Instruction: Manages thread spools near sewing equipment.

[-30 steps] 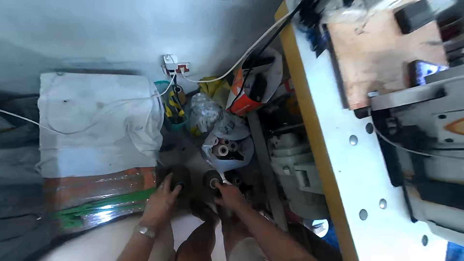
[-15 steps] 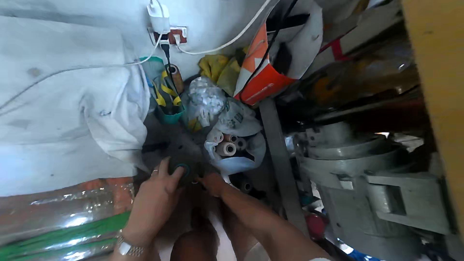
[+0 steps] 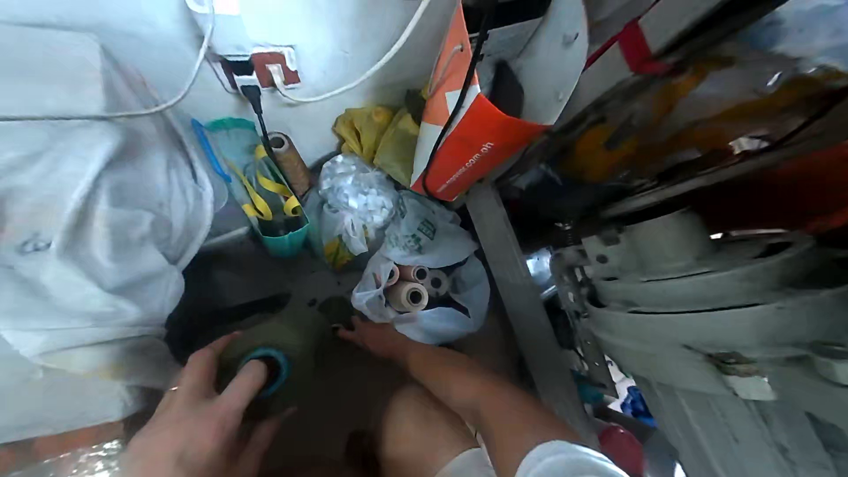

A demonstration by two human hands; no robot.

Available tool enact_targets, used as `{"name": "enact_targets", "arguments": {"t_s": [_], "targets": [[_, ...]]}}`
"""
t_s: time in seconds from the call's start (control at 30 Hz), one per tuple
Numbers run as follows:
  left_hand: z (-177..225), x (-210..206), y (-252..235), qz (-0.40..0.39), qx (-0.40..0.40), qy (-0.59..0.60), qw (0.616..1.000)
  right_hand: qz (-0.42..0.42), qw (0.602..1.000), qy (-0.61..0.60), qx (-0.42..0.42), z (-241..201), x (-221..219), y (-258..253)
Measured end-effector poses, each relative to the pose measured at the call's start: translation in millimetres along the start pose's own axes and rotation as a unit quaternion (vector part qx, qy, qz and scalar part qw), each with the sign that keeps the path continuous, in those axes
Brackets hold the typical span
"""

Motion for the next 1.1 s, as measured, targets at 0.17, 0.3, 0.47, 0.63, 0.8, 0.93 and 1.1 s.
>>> {"name": "enact_targets", "arguments": {"t_s": [0.17,0.3,0.47,0.63,0.8,0.93,1.1], "targets": [[3,5,-1,0.000,0.002,-0.002,1.000,0.015,0.999,0.014,0.043,7,-24,-12],[5,5,0,0.018,-0.021,-0.014,1.000,0.002,0.998,0.016,0.058,-1,-20,-18],[1,0,0,0.069,-0.041,-0.057,0.995,0.029,0.993,0.028,0.111,-10,-14,-25],[-4,-5,1,0.056,-0.040,-0.073,0.995,0.042,0.987,-0.051,0.149,-25,8,-27],[6,2,8,0.025,-0.046,-0.064,0.997,0.205,0.924,-0.301,0.118,-36,77,18],[15,7,18,0.015,-0.054,-0.035,0.998,0.484,0.818,-0.311,-0.012,19,137,105],[14,12,21,0.008,-0.048,-0.038,0.998,0.358,0.843,-0.108,-0.386,176,116,125]]}}
Point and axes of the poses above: each hand's wrist, its own y-axis away from the middle knuckle, its own x-axis out of the back of the hand, z = x × y, the point moved 10 cm from there along -y, towards the middle knuckle, and after that the axes turned 10 degrees about z, right-handed, at the moved point
